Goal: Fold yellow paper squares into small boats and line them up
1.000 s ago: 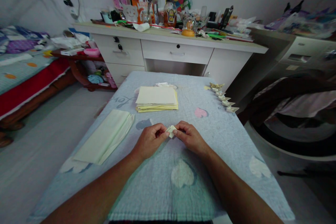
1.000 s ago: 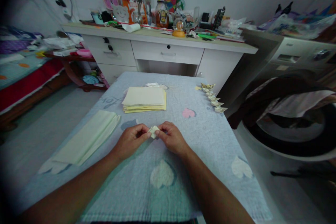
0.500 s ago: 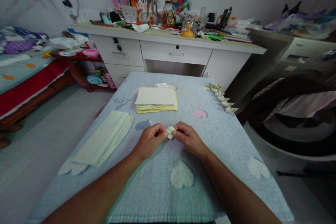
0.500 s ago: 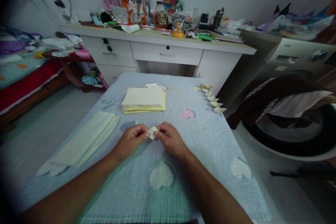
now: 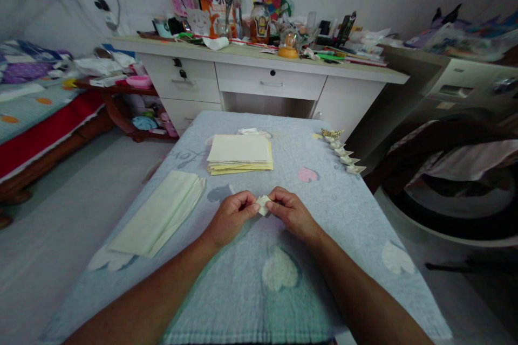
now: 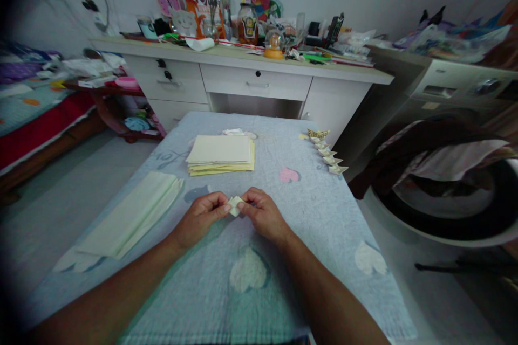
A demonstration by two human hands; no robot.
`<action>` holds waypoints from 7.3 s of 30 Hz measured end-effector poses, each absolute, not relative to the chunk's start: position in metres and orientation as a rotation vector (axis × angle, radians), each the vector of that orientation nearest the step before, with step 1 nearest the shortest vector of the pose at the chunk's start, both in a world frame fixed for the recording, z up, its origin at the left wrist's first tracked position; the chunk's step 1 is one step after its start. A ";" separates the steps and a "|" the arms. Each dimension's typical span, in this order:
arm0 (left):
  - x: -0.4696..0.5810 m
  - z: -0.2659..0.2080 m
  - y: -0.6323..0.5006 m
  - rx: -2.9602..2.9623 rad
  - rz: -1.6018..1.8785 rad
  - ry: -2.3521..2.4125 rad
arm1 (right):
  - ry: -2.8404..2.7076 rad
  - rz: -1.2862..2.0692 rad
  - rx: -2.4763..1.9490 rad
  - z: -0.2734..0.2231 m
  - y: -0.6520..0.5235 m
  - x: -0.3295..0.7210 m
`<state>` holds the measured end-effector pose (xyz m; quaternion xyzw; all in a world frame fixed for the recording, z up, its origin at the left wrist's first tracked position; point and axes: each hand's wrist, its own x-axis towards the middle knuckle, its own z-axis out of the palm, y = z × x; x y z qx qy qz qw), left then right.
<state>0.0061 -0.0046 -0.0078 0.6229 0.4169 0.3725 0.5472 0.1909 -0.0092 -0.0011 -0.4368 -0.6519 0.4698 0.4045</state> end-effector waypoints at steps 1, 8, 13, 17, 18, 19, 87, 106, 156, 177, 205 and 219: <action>0.005 -0.007 -0.004 1.471 0.873 0.968 | -1.643 1.181 -1.104 -0.001 -0.009 0.191; 0.001 0.001 -0.003 1.404 0.897 0.891 | -1.656 1.152 -1.147 -0.003 -0.008 0.193; 0.005 -0.003 -0.002 1.441 0.892 0.913 | -1.781 1.025 -1.131 -0.003 -0.009 0.193; 0.008 -0.009 -0.001 1.523 0.859 1.024 | -1.897 0.916 -1.083 0.001 -0.011 0.190; 0.008 -0.010 -0.001 1.533 0.851 1.039 | -1.918 0.900 -1.076 0.003 -0.012 0.189; 0.007 -0.011 -0.001 1.533 0.849 1.038 | -1.934 0.894 -1.071 0.004 -0.012 0.189; 0.008 -0.001 -0.010 1.988 1.050 1.117 | -1.967 0.677 -1.184 -0.005 -0.011 0.187; 0.007 -0.002 -0.011 2.058 1.092 1.111 | -2.009 0.658 -1.127 -0.004 -0.010 0.185; 0.004 -0.005 -0.003 1.574 0.934 1.071 | -1.666 1.136 -1.055 -0.010 -0.010 0.184; 0.004 -0.009 0.002 1.229 0.974 0.882 | -1.479 1.433 -0.951 -0.017 -0.010 0.180; 0.006 -0.009 -0.002 2.259 0.902 1.164 | -2.099 0.383 -1.194 -0.019 -0.009 0.181; 0.004 -0.019 -0.003 2.577 0.689 1.129 | -2.267 0.408 -1.276 -0.022 -0.011 0.180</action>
